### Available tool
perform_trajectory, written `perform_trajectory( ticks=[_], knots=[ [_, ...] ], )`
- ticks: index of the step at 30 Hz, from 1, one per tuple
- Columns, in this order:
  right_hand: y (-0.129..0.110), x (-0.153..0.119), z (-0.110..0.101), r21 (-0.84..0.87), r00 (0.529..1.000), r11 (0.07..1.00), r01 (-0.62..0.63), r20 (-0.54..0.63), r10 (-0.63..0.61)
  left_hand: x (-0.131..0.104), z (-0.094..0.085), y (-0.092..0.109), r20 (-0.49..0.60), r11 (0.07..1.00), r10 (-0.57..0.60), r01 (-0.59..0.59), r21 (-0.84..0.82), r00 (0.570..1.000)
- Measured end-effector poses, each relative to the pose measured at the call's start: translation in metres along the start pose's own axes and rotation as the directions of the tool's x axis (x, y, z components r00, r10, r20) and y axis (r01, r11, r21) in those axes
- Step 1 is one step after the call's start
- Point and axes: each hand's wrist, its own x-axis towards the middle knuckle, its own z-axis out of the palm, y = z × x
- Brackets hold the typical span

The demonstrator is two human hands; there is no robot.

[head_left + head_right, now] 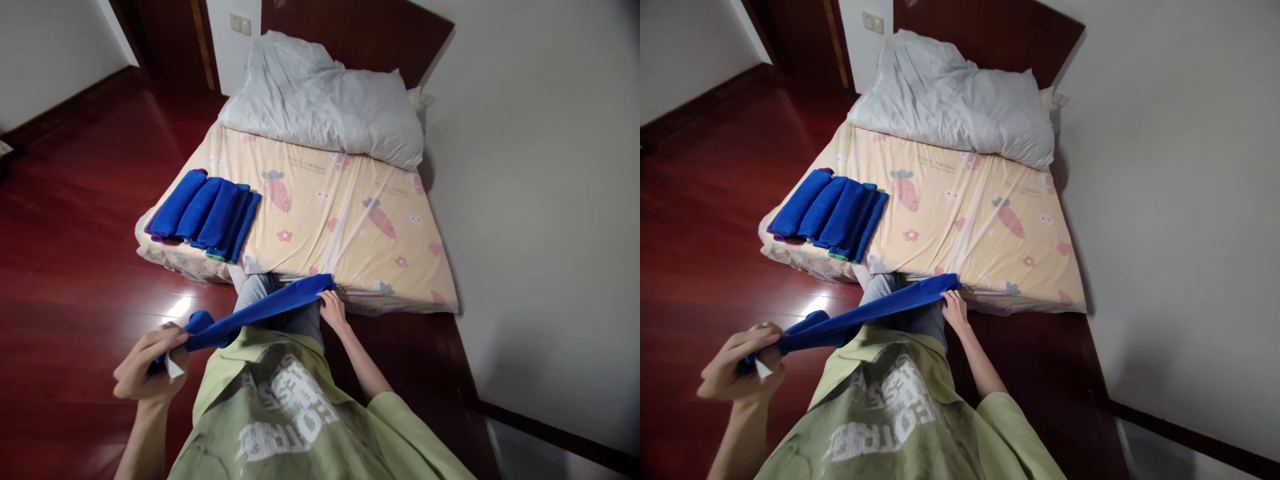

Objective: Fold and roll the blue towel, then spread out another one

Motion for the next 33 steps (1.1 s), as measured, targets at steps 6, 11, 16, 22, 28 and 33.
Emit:
perform_trajectory(
  ticks=[6,11,16,22,28,33],
  knots=[
    [0.019,-0.001,0.022,-0.072,0.997,0.997,-0.006,-0.072,0.001,0.008,-0.014,0.001,-0.04,0.997,-0.005,0.008,0.082,0.999],
    [0.048,0.002,-0.014,0.242,0.964,0.962,-0.124,-0.202,0.175,0.032,-0.031,-0.022,0.139,0.916,0.093,-0.139,0.376,0.986],
    [0.069,0.014,-0.105,0.276,0.902,0.945,-0.173,-0.34,0.265,0.065,-0.014,-0.059,0.421,0.732,0.155,-0.39,0.559,0.894],
    [0.062,0.033,-0.217,-0.047,0.869,0.999,-0.001,-0.494,-0.023,0.102,0.049,-0.086,0.503,0.722,0.098,-0.409,0.559,0.859],
    [0.056,0.041,-0.294,-0.285,0.81,0.956,-0.065,-0.575,-0.116,0.163,0.11,-0.095,0.627,0.815,0.181,-0.472,0.335,0.758],
    [0.06,0.034,-0.326,-0.286,0.758,0.947,-0.149,-0.648,-0.077,0.199,0.147,-0.089,0.684,0.828,0.352,-0.554,0.091,0.639]
  ],
)
